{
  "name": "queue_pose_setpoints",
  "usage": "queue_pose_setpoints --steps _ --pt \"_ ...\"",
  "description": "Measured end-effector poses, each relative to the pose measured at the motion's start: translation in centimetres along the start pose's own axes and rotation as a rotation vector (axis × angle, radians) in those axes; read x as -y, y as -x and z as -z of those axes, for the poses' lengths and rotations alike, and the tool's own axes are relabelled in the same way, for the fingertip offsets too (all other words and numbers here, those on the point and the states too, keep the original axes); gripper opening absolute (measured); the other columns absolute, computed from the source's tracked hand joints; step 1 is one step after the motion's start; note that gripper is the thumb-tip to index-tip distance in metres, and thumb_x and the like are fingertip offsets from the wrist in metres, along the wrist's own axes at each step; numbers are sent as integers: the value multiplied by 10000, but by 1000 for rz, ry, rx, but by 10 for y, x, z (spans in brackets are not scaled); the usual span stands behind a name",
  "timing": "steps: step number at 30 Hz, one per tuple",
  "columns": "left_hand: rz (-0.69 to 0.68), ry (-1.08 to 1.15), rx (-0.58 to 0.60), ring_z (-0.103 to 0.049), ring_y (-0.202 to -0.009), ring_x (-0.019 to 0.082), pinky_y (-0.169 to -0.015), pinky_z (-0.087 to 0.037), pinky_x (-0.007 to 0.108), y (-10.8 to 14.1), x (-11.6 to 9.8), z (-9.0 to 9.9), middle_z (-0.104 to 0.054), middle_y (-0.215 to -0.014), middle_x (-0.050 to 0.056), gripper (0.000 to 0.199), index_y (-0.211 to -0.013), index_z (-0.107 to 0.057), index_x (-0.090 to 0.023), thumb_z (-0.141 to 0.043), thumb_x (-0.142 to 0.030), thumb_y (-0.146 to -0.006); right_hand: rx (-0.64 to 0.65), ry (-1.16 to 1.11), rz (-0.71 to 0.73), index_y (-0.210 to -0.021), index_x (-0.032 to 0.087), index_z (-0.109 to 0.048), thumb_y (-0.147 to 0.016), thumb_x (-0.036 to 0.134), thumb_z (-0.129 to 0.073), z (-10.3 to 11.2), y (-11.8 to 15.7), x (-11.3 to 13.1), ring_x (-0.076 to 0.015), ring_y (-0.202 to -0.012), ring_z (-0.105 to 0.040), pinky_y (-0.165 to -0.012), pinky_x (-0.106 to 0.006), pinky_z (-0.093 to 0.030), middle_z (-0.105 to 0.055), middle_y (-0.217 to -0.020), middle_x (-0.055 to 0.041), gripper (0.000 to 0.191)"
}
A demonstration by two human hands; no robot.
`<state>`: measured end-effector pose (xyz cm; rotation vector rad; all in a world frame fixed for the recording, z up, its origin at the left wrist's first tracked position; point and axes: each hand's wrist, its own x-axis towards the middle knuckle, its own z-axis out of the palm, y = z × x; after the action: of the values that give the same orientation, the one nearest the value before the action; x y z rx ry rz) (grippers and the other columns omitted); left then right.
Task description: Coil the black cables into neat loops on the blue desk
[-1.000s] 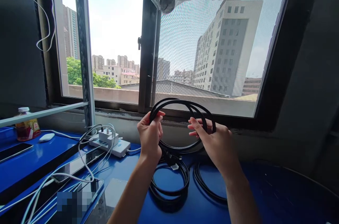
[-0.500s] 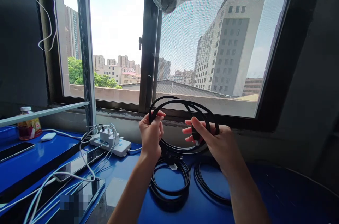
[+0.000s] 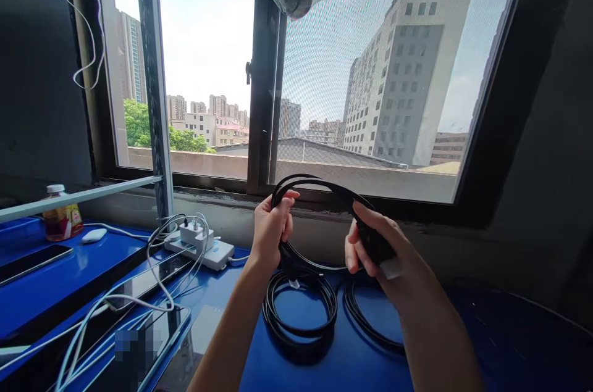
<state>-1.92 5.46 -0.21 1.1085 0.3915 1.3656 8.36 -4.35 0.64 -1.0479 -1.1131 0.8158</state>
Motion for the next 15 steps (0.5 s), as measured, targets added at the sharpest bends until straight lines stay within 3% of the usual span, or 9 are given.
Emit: queue_pose_setpoints --steps 3,7,10,12,15 --pt "-5 -64 15 -198 -259 22 -320 -103 178 -5 4 4 -262 -297 -134 205 -706 -676 -139 -591 -254 -558 85 32 -31 -392 177 -571 -572 655 -683 -1 -1 -3 -97 -299 -451 -356 -199 -354 -513 -346 -36 523" --pt "36 -141 65 -196 -266 24 -324 -93 187 -9 2 12 -268 -309 -125 212 -704 -689 -134 -566 -243 -569 41 79 34 -475 159 -631 -571 629 -719 2 -6 -6 -104 -385 -541 -435 -187 -430 -571 -419 -34 489" --pt "60 -184 74 -191 -269 23 -322 -88 182 -9 -3 17 -268 -307 -116 147 -616 -659 -150 -553 -239 -566 -58 171 110 -844 154 -735 -582 627 -727 6 -11 -11 -112 -401 -564 -429 -208 -453 -663 -589 -30 541" --pt "63 -229 64 -189 -272 23 -323 -87 178 -9 -6 19 -263 -306 -109 138 -580 -647 -153 -532 -228 -582 -178 271 225 -1056 165 -699 -623 598 -724 7 -14 -16 -130 -434 -596 -441 -228 -473 -692 -691 -38 613" --pt "80 -322 57 -192 -277 25 -324 -90 173 -10 -7 20 -266 -303 -98 179 -574 -663 -142 -498 -202 -608 -300 411 379 -1020 167 -715 -656 555 -719 7 -19 -23 -151 -471 -625 -442 -236 -473 -697 -747 -55 532"
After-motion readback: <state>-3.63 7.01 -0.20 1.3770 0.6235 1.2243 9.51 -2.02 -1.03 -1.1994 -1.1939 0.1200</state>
